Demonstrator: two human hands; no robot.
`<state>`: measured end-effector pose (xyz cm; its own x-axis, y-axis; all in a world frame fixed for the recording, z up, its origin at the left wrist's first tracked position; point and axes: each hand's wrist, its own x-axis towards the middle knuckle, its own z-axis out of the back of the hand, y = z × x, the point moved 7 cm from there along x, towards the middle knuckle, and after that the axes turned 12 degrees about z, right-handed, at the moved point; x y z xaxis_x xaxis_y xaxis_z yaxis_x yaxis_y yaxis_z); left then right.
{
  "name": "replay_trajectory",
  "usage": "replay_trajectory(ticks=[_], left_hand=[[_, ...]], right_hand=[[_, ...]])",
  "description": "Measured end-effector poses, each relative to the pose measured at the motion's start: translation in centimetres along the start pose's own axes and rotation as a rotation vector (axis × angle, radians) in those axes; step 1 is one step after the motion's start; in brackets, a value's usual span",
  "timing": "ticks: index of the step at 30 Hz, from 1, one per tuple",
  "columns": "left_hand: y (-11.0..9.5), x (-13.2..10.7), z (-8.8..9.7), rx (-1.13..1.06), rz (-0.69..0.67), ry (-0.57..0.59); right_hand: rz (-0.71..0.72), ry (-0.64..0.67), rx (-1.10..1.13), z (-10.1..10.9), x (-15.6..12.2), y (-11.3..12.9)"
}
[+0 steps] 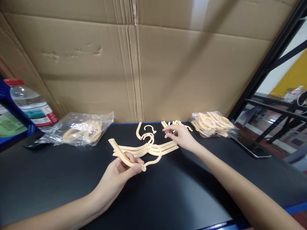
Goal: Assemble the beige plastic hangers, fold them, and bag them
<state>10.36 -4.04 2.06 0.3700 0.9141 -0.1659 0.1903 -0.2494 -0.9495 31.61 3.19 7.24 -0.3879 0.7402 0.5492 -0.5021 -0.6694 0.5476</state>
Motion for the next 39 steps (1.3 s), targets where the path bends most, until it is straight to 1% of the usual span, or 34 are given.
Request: replay_trajectory(ticks=[2, 3, 5, 7, 10, 12, 15, 17, 19, 20, 21, 22, 24, 28, 32, 36, 39], left_hand=[[-0.1, -0.1, 0.0, -0.025, -0.004, -0.001], [-0.2, -0.2, 0.0, -0.037, -0.004, -0.005], [-0.2, -0.2, 0.0, -0.058, 0.002, -0.01], [0.0, -0.2, 0.1, -0.075, 0.021, -0.011], [0.2, -0.3, 0.3, -0.104, 0.066, -0.013], [0.3, -0.3, 0.2, -0.121, 0.084, -0.003], [0.1, -0.4, 0.1, -0.129, 0.08, 0.011], [0.0, -0.4, 0.1, -0.133, 0.071, 0.013], [-0.1, -0.3, 0.1, -0.138, 0.066, 0.022], [-0.1, -0.3, 0.0, -0.142, 0.064, 0.025], [-0.1, -0.2, 0.0, -0.147, 0.064, 0.027], [-0.1, -0.2, 0.0, -0.151, 0.065, 0.028], [-0.2, -0.1, -0.1, -0.159, 0.061, 0.026], [-0.2, 0.0, -0.4, -0.163, 0.041, 0.038], [-0.1, 0.0, -0.4, -0.156, 0.06, 0.029], [0.0, 0.0, -0.5, -0.146, 0.075, 0.033], [0.0, 0.1, -0.6, -0.13, 0.068, 0.049]], right_hand=[[0.12, 0.106, -0.178, -0.3, 0.8, -0.5], [0.159, 0.158, -0.213, -0.6, 1.1, -0.9], [0.186, 0.222, -0.206, -1.4, 1.6, -1.6], [0.183, 0.235, -0.164, -2.0, 2.0, -2.1], [0.185, 0.174, -0.112, -2.1, 2.7, -2.2], [0.166, 0.079, -0.071, -1.5, 3.0, -2.1], [0.107, -0.086, -0.012, 0.1, 2.7, -1.3], [0.037, -0.209, 0.149, 0.9, 2.0, -0.4], [-0.051, -0.327, 0.427, 1.2, 0.9, 0.7], [-0.091, -0.365, 0.557, 1.0, 0.2, 1.4], [-0.121, -0.377, 0.643, 0.6, -0.4, 2.1], [-0.152, -0.376, 0.684, 0.1, -1.0, 2.8], [-0.198, -0.388, 0.691, -0.7, -2.2, 3.6], [-0.279, -0.415, 0.656, -2.2, -3.9, 3.2], [-0.362, -0.433, 0.68, -3.2, -4.6, 2.7], [-0.476, -0.373, 0.882, -4.7, -5.0, 3.1], [-0.498, -0.367, 1.027, -5.5, -5.2, 3.4]])
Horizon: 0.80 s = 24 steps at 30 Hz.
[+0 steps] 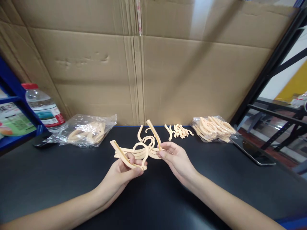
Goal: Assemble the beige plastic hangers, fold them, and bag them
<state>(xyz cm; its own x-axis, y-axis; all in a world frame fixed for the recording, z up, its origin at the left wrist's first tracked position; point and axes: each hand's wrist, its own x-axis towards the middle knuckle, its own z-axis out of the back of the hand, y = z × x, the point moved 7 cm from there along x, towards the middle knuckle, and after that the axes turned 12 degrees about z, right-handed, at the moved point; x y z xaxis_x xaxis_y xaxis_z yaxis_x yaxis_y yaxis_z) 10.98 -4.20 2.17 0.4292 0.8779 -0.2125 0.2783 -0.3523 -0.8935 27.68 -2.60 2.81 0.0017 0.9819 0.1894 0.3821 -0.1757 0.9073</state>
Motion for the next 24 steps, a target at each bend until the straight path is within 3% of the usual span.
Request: replay_trajectory(ticks=[4, 10, 24], left_hand=[[0.1, 0.1, 0.1, 0.081, -0.029, -0.013], [0.0, 0.3, 0.2, 0.201, -0.034, -0.049], [-0.3, 0.3, -0.3, 0.345, -0.05, 0.015]], right_hand=[[-0.039, 0.036, 0.08, -0.7, -0.5, -0.8], [-0.027, 0.172, -0.095, -2.2, -1.2, -1.3], [-0.022, 0.295, -0.198, -2.7, -1.1, -0.7]])
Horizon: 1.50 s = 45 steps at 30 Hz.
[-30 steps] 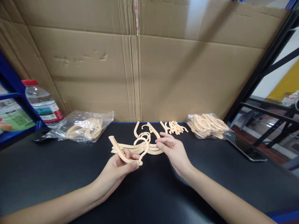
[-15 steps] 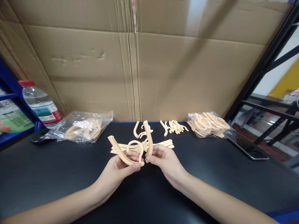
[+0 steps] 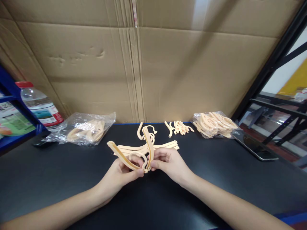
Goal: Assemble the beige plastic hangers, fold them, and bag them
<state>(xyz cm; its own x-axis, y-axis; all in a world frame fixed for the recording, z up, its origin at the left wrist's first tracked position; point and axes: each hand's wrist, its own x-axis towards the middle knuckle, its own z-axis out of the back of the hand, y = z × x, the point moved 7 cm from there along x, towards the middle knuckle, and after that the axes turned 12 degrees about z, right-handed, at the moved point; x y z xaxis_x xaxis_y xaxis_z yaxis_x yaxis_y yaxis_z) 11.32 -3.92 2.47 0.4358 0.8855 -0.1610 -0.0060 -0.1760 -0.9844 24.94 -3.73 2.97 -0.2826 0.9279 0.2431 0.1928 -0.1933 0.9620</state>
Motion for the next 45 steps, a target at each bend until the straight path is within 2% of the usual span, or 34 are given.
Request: replay_trajectory(ticks=[8, 12, 16, 22, 27, 31, 35, 37, 41, 43, 45], left_hand=[[-0.6, -0.3, -0.4, 0.061, -0.119, 0.044], [-0.5, -0.4, -0.4, 0.049, -0.137, 0.049], [-0.2, -0.4, -0.2, 0.016, -0.122, 0.018], [0.3, -0.5, 0.7, 0.013, -0.064, -0.118], [0.4, -0.4, 0.7, -0.069, -0.019, -0.135], [0.2, -0.5, 0.7, -0.103, 0.02, -0.13], [-0.3, -0.5, 1.6, -0.127, 0.053, -0.176], [-0.7, -0.3, 2.4, -0.152, 0.059, -0.202], [-2.0, 0.5, 4.3, -0.161, 0.109, -0.13], [-3.0, 1.1, 5.4, -0.083, 0.121, -0.056], [-4.2, 1.5, 6.7, 0.068, 0.067, -0.018]], right_hand=[[-0.021, 0.038, -0.006, -0.3, 0.1, 0.0], [-0.039, 0.028, 0.0, -0.3, 0.0, -0.3], [-0.002, 0.026, -0.02, -0.3, 0.0, 0.0], [0.06, -0.051, -0.091, -0.4, -0.4, 0.6], [0.093, -0.115, -0.15, -0.6, -0.7, 0.1], [0.132, -0.086, -0.128, -0.7, -0.4, -0.1], [0.214, -0.02, -0.062, 1.3, 0.6, 1.6], [0.226, 0.051, -0.117, 2.9, 1.1, 2.6], [0.24, 0.15, -0.455, 5.9, 1.7, 4.1], [0.261, 0.188, -0.63, 6.6, 1.8, 4.5], [0.305, 0.248, -0.785, 6.5, 1.8, 4.6]])
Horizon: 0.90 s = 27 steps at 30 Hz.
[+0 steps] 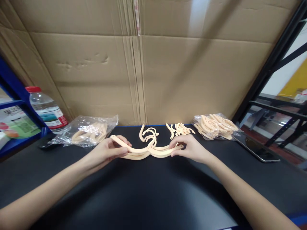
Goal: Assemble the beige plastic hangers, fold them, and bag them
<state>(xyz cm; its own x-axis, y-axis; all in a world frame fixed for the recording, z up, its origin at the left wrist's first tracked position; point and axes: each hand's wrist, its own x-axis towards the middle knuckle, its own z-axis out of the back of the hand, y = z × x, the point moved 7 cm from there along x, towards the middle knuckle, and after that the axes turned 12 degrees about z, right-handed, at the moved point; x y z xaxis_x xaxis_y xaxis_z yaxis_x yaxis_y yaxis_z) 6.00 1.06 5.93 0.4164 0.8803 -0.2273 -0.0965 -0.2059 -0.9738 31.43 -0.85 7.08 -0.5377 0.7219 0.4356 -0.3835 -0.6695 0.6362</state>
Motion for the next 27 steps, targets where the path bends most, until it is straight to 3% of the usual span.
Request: replay_trajectory(ticks=[4, 8, 12, 20, 23, 25, 27], left_hand=[[-1.2, 0.3, 1.1, 0.504, -0.17, 0.052], [-0.8, -0.4, -0.1, 0.895, -0.434, 0.137], [-0.8, -1.2, -1.2, 1.132, -0.643, 0.117], [-1.0, -1.9, -2.3, 1.319, -0.624, 0.047], [0.0, -2.2, -3.6, 1.341, -0.617, -0.083], [1.2, -2.2, -4.2, 1.366, -0.535, -0.201], [2.6, -2.1, -4.7, 1.374, -0.44, -0.226]], right_hand=[[0.116, 0.11, -0.154, -0.9, 0.1, 0.4], [0.12, 0.185, -0.189, -2.0, 0.1, -0.1], [0.16, 0.182, -0.242, -2.3, 0.2, 0.0], [0.143, 0.177, -0.311, -2.8, -0.1, 0.5], [0.108, 0.15, -0.396, -4.2, -0.4, 1.1], [0.069, 0.157, -0.471, -5.6, -0.7, 1.3], [0.049, 0.177, -0.527, -7.0, -0.8, 1.3]])
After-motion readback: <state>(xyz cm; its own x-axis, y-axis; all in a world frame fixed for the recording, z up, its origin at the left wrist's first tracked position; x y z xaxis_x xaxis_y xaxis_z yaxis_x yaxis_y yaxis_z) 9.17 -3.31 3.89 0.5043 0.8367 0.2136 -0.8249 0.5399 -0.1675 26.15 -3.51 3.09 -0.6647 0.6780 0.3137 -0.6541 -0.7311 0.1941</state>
